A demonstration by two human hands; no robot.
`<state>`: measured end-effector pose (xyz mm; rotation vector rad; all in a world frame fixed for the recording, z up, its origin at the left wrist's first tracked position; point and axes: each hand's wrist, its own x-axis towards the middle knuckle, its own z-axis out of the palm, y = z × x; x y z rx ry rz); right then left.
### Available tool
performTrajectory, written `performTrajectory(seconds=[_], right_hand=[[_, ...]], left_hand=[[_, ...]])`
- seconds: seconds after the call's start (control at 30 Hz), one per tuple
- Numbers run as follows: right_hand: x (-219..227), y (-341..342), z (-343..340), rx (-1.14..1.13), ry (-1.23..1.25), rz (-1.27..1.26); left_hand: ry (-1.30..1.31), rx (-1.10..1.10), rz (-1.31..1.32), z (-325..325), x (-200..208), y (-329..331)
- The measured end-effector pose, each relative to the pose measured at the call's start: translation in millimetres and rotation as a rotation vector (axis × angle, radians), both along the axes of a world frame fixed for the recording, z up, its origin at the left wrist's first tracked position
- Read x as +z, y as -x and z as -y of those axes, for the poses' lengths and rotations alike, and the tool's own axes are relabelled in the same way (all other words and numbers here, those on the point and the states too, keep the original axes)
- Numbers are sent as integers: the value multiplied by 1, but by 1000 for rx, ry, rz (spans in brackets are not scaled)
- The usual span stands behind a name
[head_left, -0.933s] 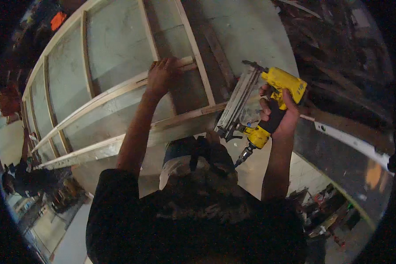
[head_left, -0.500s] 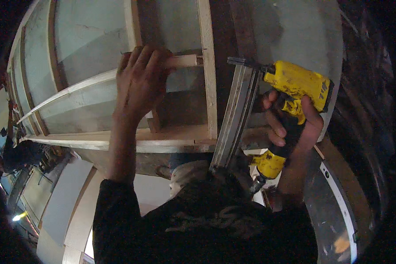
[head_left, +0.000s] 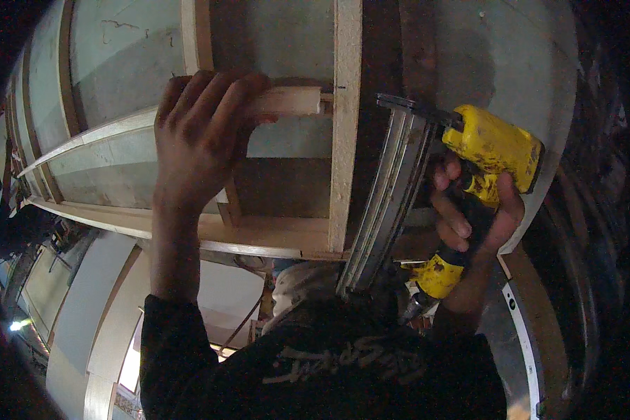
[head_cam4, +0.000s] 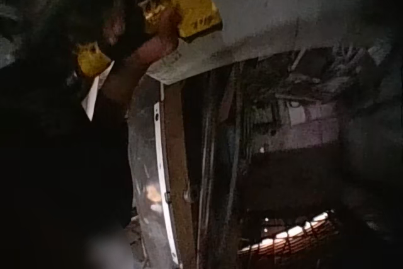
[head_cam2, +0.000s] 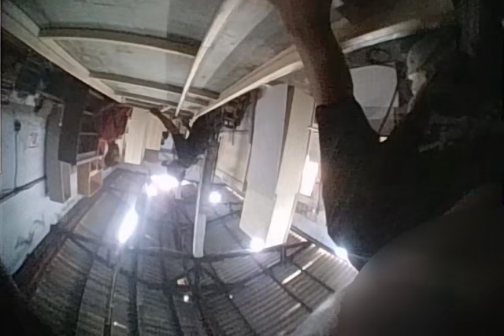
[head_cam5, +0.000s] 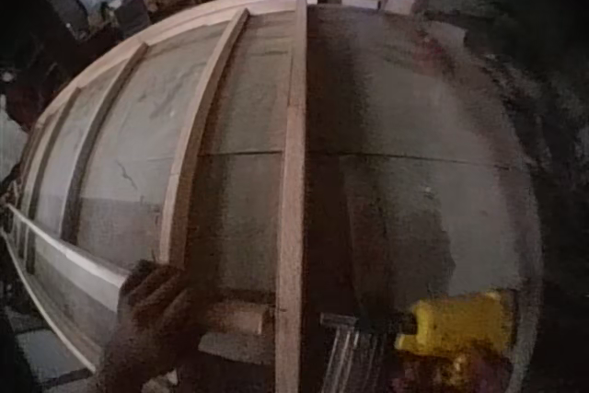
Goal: The person positions wooden strips onto a large frame and secures them with a yellow nail gun. They repeatedly align and fasten pieces while another person assists by holding the frame steady.
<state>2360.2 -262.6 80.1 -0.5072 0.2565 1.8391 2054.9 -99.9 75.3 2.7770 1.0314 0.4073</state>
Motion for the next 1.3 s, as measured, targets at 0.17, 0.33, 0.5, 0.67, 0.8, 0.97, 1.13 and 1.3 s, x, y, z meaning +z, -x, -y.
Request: performTrajectory(seconds=[0.17, 0.33, 0.5, 0.67, 0.8, 0.97, 1.13, 1.3], right_hand=[[-7, 0, -2, 35, -23, -45], [-4, -2, -6, 52, -3, -37], [-5, 2, -12, 44, 9, -47], [-4, 3, -14, 37, -8, -49], [-5, -5, -9, 80, 16, -29], [-5, -18, -6, 146, 50, 6], [6, -30, -6, 132, 55, 55], [1, -37, -2, 167, 31, 60]], left_hand=[[-29, 9, 21, -6, 1, -2], [-3, 24, -11, -4, 0, -2], [50, 49, -63, -7, 3, 0], [9, 19, -2, -9, -1, -2], [-33, 42, 97, -7, -11, 3], [-36, 31, 202, -4, -18, 2], [-35, 39, 180, -4, -28, -6], [-62, 38, 161, -1, -28, -7]])
